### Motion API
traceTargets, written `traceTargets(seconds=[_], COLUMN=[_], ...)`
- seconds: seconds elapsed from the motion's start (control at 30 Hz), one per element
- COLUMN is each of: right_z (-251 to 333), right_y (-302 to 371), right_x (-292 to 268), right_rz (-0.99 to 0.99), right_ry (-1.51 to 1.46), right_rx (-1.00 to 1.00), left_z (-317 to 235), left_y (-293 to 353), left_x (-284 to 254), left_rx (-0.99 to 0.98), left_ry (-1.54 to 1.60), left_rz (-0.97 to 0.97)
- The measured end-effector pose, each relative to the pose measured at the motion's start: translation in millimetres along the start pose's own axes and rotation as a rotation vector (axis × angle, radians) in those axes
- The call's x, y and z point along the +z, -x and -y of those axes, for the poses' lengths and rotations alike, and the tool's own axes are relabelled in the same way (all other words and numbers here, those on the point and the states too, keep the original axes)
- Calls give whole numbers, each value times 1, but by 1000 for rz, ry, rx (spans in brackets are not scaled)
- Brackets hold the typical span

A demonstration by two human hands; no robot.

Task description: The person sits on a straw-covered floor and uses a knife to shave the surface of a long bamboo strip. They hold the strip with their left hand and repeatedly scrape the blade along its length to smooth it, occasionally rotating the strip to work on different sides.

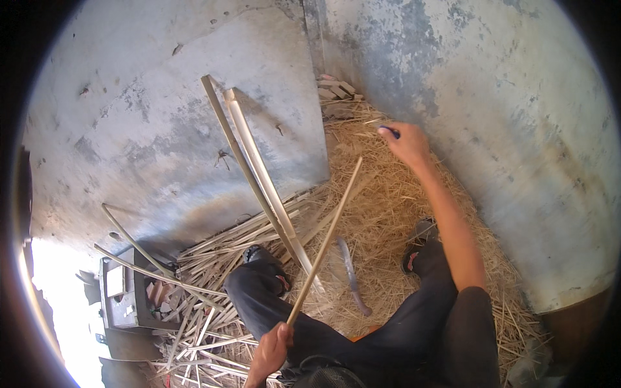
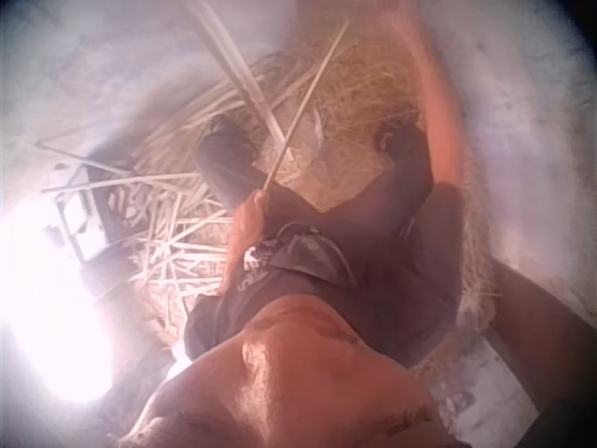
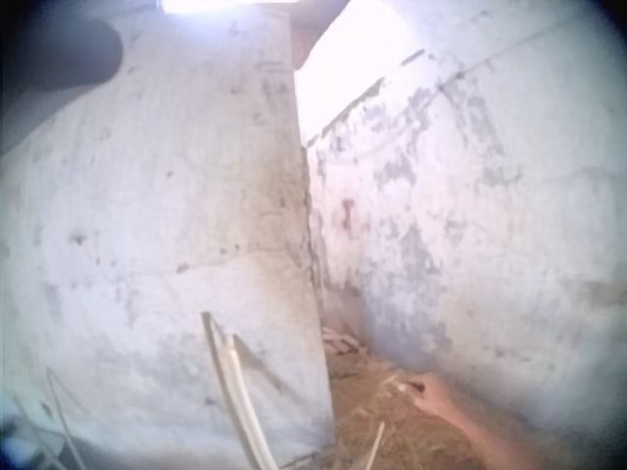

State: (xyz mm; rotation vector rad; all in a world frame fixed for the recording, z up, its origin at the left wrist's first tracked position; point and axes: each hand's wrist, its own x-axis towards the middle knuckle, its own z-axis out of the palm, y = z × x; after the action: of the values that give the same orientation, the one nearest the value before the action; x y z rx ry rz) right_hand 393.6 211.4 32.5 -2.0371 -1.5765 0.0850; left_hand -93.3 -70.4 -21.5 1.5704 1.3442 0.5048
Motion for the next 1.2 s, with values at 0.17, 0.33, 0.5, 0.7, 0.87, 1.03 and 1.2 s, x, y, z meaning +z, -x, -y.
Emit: traceTargets(seconds=[0.17,0.33,0.5,0.7,0.87,1.03,1.2], right_z=[2,-32,4,68,79,73,68], right_y=[2,29,62,108,125,128,126], right_x=[-12,-2,-2,-29,-28,-32,-20], right_rz=[282,700,524,501,443,446,331], right_ry=[254,464,-105,-920,-1051,-1160,-1127], right_rx=[4,-156,-286,-133,-179,-63,-109], left_z=[51,32,7,-42,-63,-68,-65], left_y=[2,-42,-82,-109,-121,-130,-134], left_x=[-3,-19,-11,3,11,12,23], left_rx=[-292,-355,-156,-48,36,90,90], left_ry=[206,562,666,640,549,492,671], left_rz=[22,235,347,423,461,513,467])
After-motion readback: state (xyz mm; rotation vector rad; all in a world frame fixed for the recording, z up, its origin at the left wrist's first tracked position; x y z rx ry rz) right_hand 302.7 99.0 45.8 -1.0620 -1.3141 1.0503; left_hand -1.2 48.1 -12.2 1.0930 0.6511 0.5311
